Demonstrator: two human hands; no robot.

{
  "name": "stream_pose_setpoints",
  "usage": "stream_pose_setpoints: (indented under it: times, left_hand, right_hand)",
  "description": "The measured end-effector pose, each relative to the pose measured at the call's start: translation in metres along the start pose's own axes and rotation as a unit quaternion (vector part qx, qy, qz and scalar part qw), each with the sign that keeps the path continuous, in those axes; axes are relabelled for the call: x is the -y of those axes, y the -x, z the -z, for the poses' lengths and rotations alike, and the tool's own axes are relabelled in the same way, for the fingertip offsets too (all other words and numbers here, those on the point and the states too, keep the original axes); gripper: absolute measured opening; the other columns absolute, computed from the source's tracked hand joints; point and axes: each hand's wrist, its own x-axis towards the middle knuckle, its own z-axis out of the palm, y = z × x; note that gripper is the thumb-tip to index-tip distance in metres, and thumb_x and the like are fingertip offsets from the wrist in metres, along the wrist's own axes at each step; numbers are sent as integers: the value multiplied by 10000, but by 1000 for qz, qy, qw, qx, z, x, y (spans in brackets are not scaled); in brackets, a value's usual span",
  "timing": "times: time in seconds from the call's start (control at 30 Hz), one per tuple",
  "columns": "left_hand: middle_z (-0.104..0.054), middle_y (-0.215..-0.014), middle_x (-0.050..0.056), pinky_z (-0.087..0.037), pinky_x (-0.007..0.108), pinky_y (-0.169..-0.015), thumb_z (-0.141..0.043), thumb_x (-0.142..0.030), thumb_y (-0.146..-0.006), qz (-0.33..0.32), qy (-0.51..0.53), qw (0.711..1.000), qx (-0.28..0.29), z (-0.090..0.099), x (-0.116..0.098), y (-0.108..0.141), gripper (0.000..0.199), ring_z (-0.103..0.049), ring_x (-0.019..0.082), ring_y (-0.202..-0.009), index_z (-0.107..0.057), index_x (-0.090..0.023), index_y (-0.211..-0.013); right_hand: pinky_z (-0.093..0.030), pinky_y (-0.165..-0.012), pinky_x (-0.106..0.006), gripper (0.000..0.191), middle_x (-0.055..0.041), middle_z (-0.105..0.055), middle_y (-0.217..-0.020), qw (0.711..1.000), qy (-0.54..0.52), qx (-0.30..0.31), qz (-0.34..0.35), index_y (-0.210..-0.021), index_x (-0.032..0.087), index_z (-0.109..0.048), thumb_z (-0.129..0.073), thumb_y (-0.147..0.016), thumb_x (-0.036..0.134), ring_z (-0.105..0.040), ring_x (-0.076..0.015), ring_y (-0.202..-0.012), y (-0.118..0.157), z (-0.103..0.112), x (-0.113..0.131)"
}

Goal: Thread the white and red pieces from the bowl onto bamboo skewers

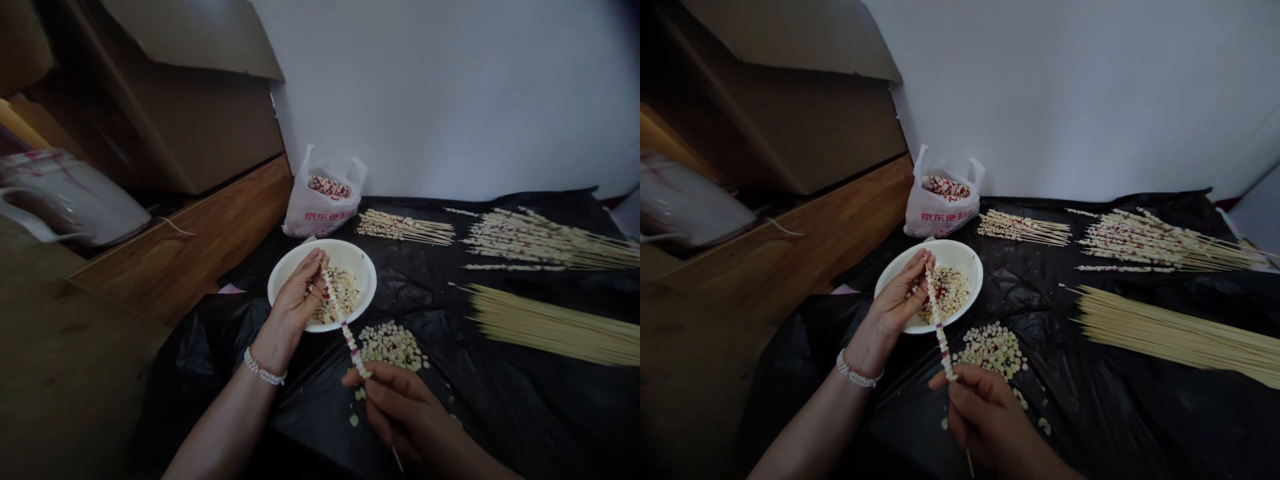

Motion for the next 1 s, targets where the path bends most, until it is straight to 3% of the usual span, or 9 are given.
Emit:
stream_pose_setpoints:
  times: [0.1,0.2,0.3,0.4,0.53,0.73,1.0]
  left_hand:
    - [-584,-1426,59,-478,129,-945,-553,130,-718,31,44,998,-14,-1,2,-5,532,-546,146,-1294,-709,-172,-1127]
    - [-674,-1289,74,-522,70,-740,-580,76,-785,49,81,995,-36,-3,3,-9,440,-689,91,-1012,-696,-158,-1139]
    - [-737,-1110,59,-522,69,-603,-595,27,-832,66,100,992,-31,-3,3,-11,417,-712,65,-787,-668,-164,-1196]
    - [-754,-1035,71,-552,114,-600,-573,-67,-905,87,141,986,-5,-2,3,-13,398,-730,102,-785,-615,-176,-1285]
    - [-759,-1039,127,-588,166,-633,-532,-224,-964,128,180,975,7,-2,2,-16,379,-741,148,-809,-589,-112,-1322]
    - [-773,-974,63,-588,153,-726,-554,-106,-931,139,189,972,-21,-6,5,-17,379,-731,105,-749,-623,-151,-1301]
    - [-767,-812,72,-599,178,-645,-544,-125,-941,142,172,974,-29,-8,3,-14,240,-737,140,-701,-679,-79,-1134]
  right_hand:
    - [-111,-390,-186,441,99,-439,-419,1000,6,-3,0,-921,164,-731,-798,-709,545,-225,-47,-380,-1,0,1]
    - [-122,-401,-189,428,103,-417,-410,1000,5,-4,1,-910,170,-738,-800,-707,542,-226,-50,-384,-1,1,1]
    - [-134,-420,-191,400,92,-444,-425,1000,6,-13,12,-897,181,-746,-804,-713,531,-251,-52,-398,-2,3,0]
    - [-146,-426,-197,385,86,-459,-434,999,25,-12,25,-914,186,-754,-789,-738,527,-273,-54,-400,-3,6,-1]
    - [-164,-435,-203,353,82,-471,-448,999,28,-10,32,-916,206,-759,-779,-754,519,-292,-62,-410,-4,9,-3]
    - [-138,-428,-205,370,93,-441,-437,999,25,6,21,-922,188,-748,-776,-759,520,-249,-58,-405,-4,9,-5]
    - [-110,-410,-211,448,104,-384,-427,999,41,-7,27,-921,167,-731,-770,-729,570,-218,-70,-406,-2,4,-3]
